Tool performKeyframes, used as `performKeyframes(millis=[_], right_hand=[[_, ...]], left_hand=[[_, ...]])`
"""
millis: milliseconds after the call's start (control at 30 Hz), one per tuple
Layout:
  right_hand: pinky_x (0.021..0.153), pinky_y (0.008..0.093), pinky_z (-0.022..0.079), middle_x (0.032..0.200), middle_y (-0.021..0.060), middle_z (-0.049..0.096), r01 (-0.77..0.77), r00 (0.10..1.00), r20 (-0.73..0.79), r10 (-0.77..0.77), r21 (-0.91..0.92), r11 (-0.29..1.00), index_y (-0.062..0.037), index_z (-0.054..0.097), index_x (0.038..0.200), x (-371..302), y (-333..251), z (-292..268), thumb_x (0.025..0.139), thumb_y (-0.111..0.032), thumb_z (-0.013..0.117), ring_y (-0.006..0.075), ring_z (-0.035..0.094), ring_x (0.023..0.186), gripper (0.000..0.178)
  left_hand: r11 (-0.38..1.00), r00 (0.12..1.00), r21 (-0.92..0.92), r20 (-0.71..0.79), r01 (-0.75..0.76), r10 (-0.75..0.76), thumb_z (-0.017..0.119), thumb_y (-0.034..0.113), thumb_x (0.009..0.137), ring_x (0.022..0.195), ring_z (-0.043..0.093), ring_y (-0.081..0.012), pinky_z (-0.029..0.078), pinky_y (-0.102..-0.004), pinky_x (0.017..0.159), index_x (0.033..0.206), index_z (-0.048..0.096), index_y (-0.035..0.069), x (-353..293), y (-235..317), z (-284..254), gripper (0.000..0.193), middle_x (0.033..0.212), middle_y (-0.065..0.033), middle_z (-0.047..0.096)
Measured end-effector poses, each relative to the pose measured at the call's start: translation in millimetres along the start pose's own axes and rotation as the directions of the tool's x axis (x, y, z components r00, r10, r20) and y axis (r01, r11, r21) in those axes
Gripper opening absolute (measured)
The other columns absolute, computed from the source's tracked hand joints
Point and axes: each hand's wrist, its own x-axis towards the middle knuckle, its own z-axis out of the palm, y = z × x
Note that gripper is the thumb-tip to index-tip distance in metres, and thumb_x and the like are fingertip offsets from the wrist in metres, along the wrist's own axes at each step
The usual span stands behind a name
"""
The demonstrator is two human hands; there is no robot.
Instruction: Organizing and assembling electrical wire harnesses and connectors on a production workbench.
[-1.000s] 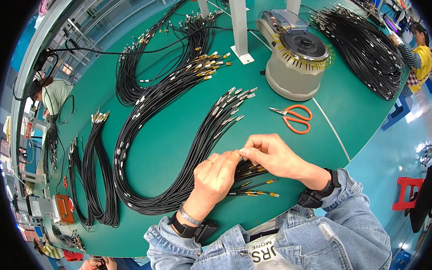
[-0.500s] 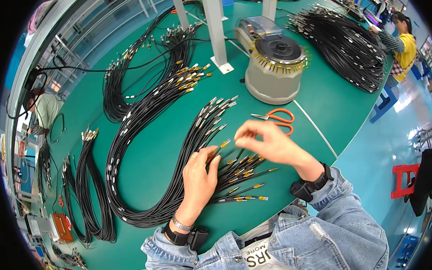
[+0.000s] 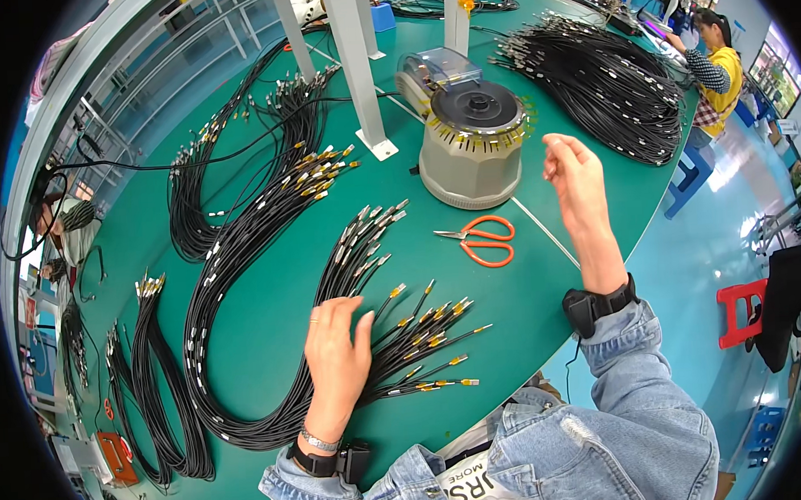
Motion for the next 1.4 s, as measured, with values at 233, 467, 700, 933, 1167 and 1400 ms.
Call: performKeyframes(millis=[233,467,700,933,1167,1400], right_hand=[[0.065,0.0231,0.037,0.078,-0.0031,0.054,0.021,0.994,0.105,0.03,-0.457,0.889,-0.0056,0.064,0.092,79,-23,-16,0.083,-0.026,0.062,0.0068,0.047,0.074,0.023],[0.066,0.0231,0.035,0.075,-0.0044,0.054,0.015,0.939,0.246,0.24,-0.727,0.687,-0.0085,0.065,0.087,124,-37,-5,0.079,-0.031,0.065,0.0065,0.045,0.073,0.024],[0.064,0.0224,0.034,0.069,-0.0056,0.05,0.047,0.934,0.297,0.199,-0.655,0.754,-0.0088,0.063,0.081,114,-57,4,0.081,-0.026,0.064,0.006,0.044,0.07,0.017],[0.065,0.023,0.036,0.072,-0.0033,0.049,-0.028,0.895,0.443,0.054,-0.065,0.997,-0.0054,0.058,0.085,43,-68,21,0.086,-0.019,0.059,0.0074,0.045,0.069,0.013],[0.07,0.0245,0.039,0.078,0.0028,0.056,-0.226,0.845,0.524,0.103,0.175,0.958,-0.0007,0.057,0.092,-54,-34,49,0.087,-0.014,0.057,0.0116,0.05,0.073,0.014],[0.075,0.0257,0.042,0.085,0.0036,0.058,-0.418,0.862,0.432,0.265,0.312,0.853,-0.0004,0.058,0.095,-125,-2,75,0.085,-0.006,0.058,0.0122,0.053,0.078,0.012]], left_hand=[[0.947,0.998,0.319,0.04,0.037,-0.052,0.065,0.002,0.074,0.077,0.054,-0.0291,0.045,-0.0367,0.068,0.093,0.056,0.001,3,-17,-7,0.021,0.089,-0.011,0.053],[0.942,0.987,0.313,0.067,0.118,-0.146,0.065,0.003,0.073,0.078,0.055,-0.029,0.046,-0.0369,0.065,0.087,0.055,0.001,1,-24,-2,0.017,0.086,-0.0111,0.052],[0.965,0.992,0.233,-0.043,0.123,-0.116,0.066,0.003,0.073,0.071,0.055,-0.0284,0.045,-0.0362,0.061,0.08,0.055,0.0,1,-27,-6,0.013,0.077,-0.0103,0.053],[0.872,0.881,-0.152,0.172,0.465,-0.44,0.061,0.003,0.08,0.068,0.058,-0.02,0.046,-0.029,0.06,0.084,0.056,0.0,5,-25,-15,0.007,0.079,-0.0101,0.059],[0.664,0.898,-0.613,0.206,0.428,-0.389,0.062,0.006,0.082,0.063,0.056,-0.0115,0.045,-0.0238,0.057,0.093,0.058,-0.001,28,7,-6,0.013,0.076,-0.0067,0.06],[0.836,0.983,-0.528,-0.021,0.146,-0.185,0.063,0.003,0.082,0.064,0.054,-0.005,0.043,-0.0189,0.056,0.091,0.061,-0.002,51,44,4,0.011,0.074,-0.0022,0.06]])
